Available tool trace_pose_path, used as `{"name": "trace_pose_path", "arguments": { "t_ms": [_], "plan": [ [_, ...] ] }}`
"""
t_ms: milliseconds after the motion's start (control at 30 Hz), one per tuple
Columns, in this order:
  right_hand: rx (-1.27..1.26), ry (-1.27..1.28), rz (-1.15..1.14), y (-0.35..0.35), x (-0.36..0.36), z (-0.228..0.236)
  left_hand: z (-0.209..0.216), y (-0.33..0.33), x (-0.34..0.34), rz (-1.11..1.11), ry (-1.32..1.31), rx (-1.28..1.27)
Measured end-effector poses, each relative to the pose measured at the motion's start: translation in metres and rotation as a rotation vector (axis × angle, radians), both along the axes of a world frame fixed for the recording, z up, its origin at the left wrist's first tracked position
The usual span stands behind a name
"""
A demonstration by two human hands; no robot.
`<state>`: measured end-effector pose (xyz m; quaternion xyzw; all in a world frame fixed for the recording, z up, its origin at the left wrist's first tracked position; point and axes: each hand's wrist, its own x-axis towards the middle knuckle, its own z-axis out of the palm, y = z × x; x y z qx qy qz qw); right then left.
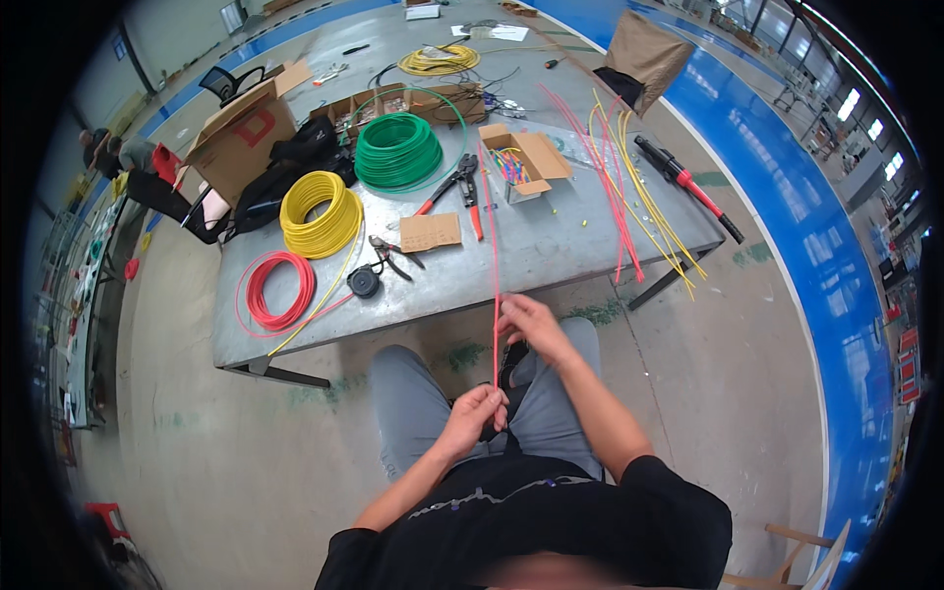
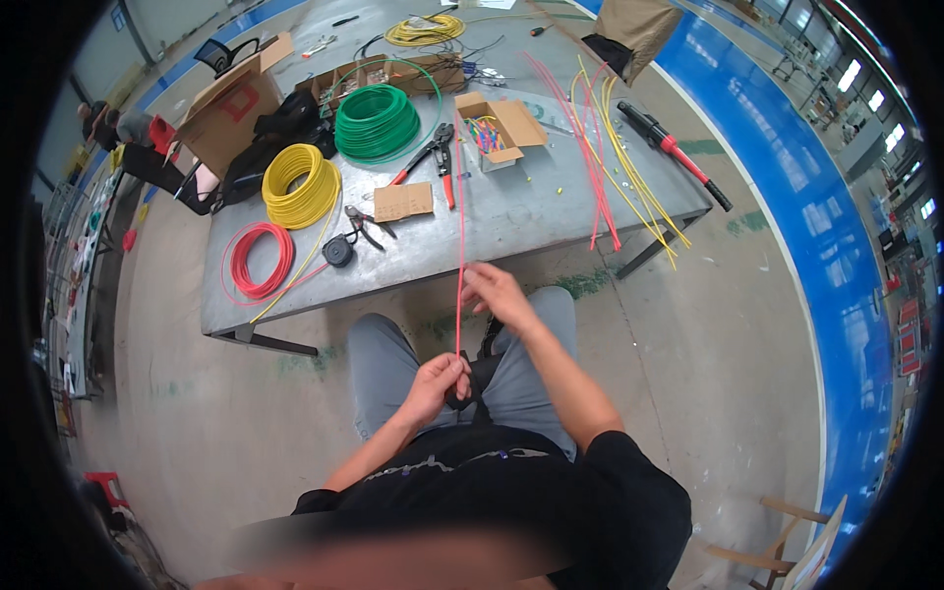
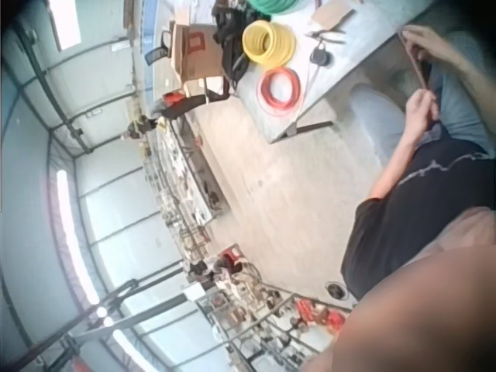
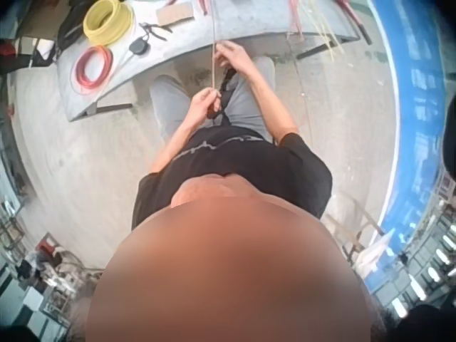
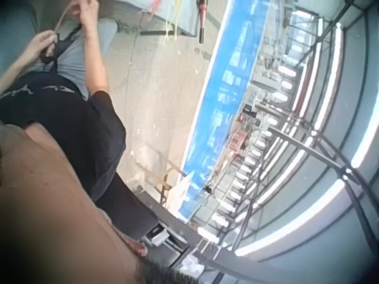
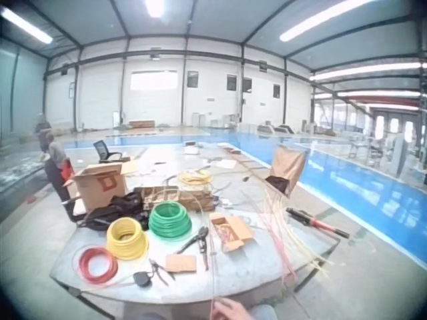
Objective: The person measures and cuts red and green wires to length using a tape measure and wire cutters. They handle multiple wire segments, align them, and place cut pieces on the table.
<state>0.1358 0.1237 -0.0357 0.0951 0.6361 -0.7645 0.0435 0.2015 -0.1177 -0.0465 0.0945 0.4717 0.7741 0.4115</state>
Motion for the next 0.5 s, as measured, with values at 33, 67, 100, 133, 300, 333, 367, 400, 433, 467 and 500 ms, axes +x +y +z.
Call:
{"name": "trace_pose_path", "arguments": {
  "t_ms": [33, 67, 100, 133, 300, 333, 367, 400, 433, 467, 500],
  "plan": [
    [-0.163, 0.032, 0.032, -0.019, 0.004, 0.004, 0.0, -0.007, 0.008, -0.016, 0.016, -0.036],
    [-0.203, 0.031, -0.031, -0.036, 0.004, 0.008, -0.001, -0.016, 0.017, -0.016, 0.013, -0.046],
    [-0.267, 0.073, -0.075, -0.053, 0.006, 0.011, -0.002, -0.023, 0.023, -0.022, 0.026, -0.04],
    [-0.281, 0.11, -0.091, -0.068, 0.012, 0.014, -0.004, -0.031, 0.027, -0.026, 0.043, -0.034],
    [-0.214, 0.305, -0.195, -0.096, 0.019, 0.039, -0.008, -0.056, 0.04, -0.012, 0.257, -0.125],
    [-0.162, 0.294, -0.188, -0.09, 0.02, 0.044, -0.007, -0.059, 0.042, -0.012, 0.259, -0.129],
    [-0.125, 0.302, -0.233, -0.085, 0.013, 0.05, -0.006, -0.063, 0.045, -0.013, 0.269, -0.141],
    [-0.093, 0.32, -0.268, -0.076, 0.005, 0.055, -0.003, -0.065, 0.048, -0.02, 0.289, -0.163],
    [-0.061, 0.34, -0.303, -0.069, -0.003, 0.061, 0.0, -0.067, 0.049, 0.001, 0.262, -0.149],
    [-0.071, 0.336, -0.321, -0.063, -0.009, 0.065, 0.003, -0.069, 0.05, 0.021, 0.244, -0.146],
    [-0.082, 0.334, -0.335, -0.058, -0.017, 0.069, 0.007, -0.071, 0.051, 0.055, 0.235, -0.152]
  ]
}}
